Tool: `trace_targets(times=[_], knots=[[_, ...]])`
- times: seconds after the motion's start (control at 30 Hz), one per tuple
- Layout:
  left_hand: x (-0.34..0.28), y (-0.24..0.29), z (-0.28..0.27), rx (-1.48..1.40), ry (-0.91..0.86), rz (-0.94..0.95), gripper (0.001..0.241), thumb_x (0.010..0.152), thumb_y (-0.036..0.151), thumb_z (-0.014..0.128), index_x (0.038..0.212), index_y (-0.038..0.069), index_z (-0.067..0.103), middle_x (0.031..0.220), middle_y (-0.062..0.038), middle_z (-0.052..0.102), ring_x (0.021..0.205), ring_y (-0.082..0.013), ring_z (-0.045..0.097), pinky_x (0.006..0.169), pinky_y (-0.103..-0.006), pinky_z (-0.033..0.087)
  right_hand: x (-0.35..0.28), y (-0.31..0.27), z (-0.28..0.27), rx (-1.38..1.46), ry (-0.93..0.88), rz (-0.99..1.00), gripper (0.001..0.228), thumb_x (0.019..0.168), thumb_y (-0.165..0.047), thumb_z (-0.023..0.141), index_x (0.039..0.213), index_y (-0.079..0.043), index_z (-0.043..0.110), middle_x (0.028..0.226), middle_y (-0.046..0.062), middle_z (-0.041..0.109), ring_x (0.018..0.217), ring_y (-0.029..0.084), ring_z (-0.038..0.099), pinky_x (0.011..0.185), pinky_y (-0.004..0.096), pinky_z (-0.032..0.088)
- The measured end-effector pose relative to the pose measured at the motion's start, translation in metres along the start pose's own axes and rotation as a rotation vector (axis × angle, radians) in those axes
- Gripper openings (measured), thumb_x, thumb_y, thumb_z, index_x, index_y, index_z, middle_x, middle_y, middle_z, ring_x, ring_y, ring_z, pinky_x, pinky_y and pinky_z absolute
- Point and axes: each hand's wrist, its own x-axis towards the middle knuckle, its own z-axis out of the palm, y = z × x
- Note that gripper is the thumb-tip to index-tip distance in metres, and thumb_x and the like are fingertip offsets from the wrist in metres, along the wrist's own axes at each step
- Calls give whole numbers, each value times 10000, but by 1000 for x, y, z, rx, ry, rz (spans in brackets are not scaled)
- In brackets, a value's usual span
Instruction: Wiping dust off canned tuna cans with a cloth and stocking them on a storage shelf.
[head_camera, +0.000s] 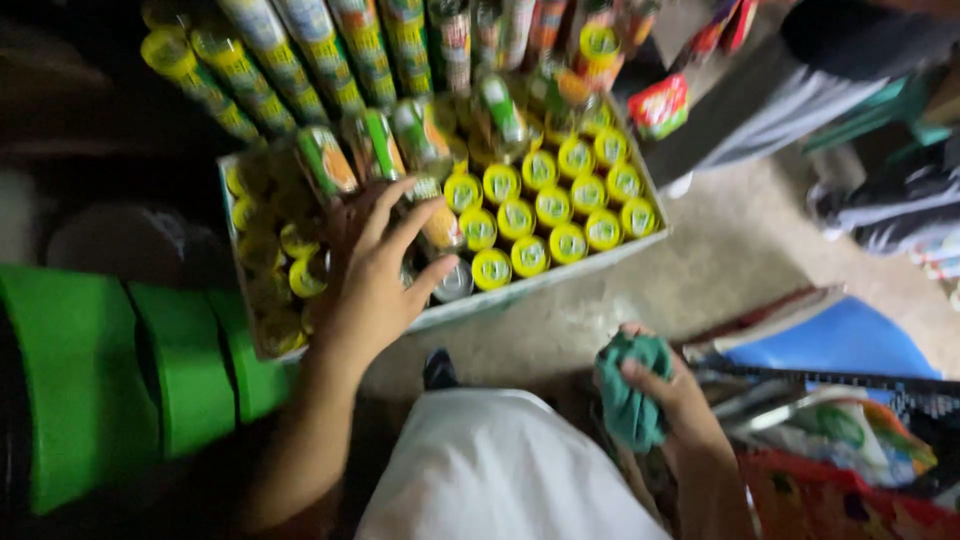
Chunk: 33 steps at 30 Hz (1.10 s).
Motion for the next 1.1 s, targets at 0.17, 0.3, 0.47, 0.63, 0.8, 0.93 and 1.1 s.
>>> trace_targets(times=[0.17, 0.3, 0.47, 0.63, 0.8, 0.93, 1.1], knots=[[-6, 15, 41, 25, 69, -132, 610, 761, 238, 861, 1313, 100, 642, 1467, -137, 486, 1353, -382, 442, 1099, -681, 163, 15, 19, -34, -1, 32, -61, 508, 883, -325, 745, 1295, -76, 583, 1013, 113, 719, 849, 224, 700, 678, 402, 582], [-14, 16, 56, -61, 62, -157, 529, 796, 130, 904, 1257, 112, 644, 1535, -113, 481, 1425, -381, 457, 1210, -484, 357, 10, 38, -50, 210, 53, 4, 444, 965, -454, 648, 1227, -96, 657, 1039, 87, 730, 876, 206, 725, 577, 435, 573], [-8, 13, 63, -171, 159, -173, 510, 781, 88, 899, 1217, 92, 635, 1572, -211, 416, 1409, -427, 469, 1160, -465, 418, 11, 36, -56, 261, 176, 154, 491, 885, -497, 587, 1234, -158, 654, 1100, 46, 745, 993, 180, 736, 706, 444, 579], [-24, -1, 83, -470, 247, -235, 495, 839, -41, 780, 1272, 61, 564, 1598, -218, 436, 1404, -326, 565, 1154, -404, 476, 2, 46, -77, 99, -109, -19, 525, 932, -326, 721, 1341, -27, 579, 1114, 136, 698, 1005, 244, 683, 813, 378, 538], [-39, 4, 98, -1741, 297, -652, 318, 850, 26, 593, 1167, 44, 611, 1311, -156, 600, 1135, -263, 613, 953, -372, 505, 11, 27, -59, 150, -215, -120, 522, 924, -315, 755, 1291, 18, 591, 1125, 116, 700, 1007, 220, 685, 857, 379, 543], [-41, 36, 115, -2110, 124, -912, 396, 706, 5, 558, 1089, 4, 661, 1127, -115, 710, 1057, -266, 680, 945, -391, 549, 39, 21, -45, 167, -182, -215, 482, 919, -251, 760, 1311, -40, 575, 1148, 42, 678, 1019, 180, 663, 913, 368, 537], [-78, 53, 154, -2090, -37, -1010, 300, 902, 164, 650, 1181, 55, 676, 1112, -45, 716, 1004, -185, 667, 937, -349, 537, 30, -38, 34, 146, -157, -349, 417, 971, -258, 695, 1324, -67, 579, 1132, 58, 678, 979, 181, 661, 858, 358, 531]])
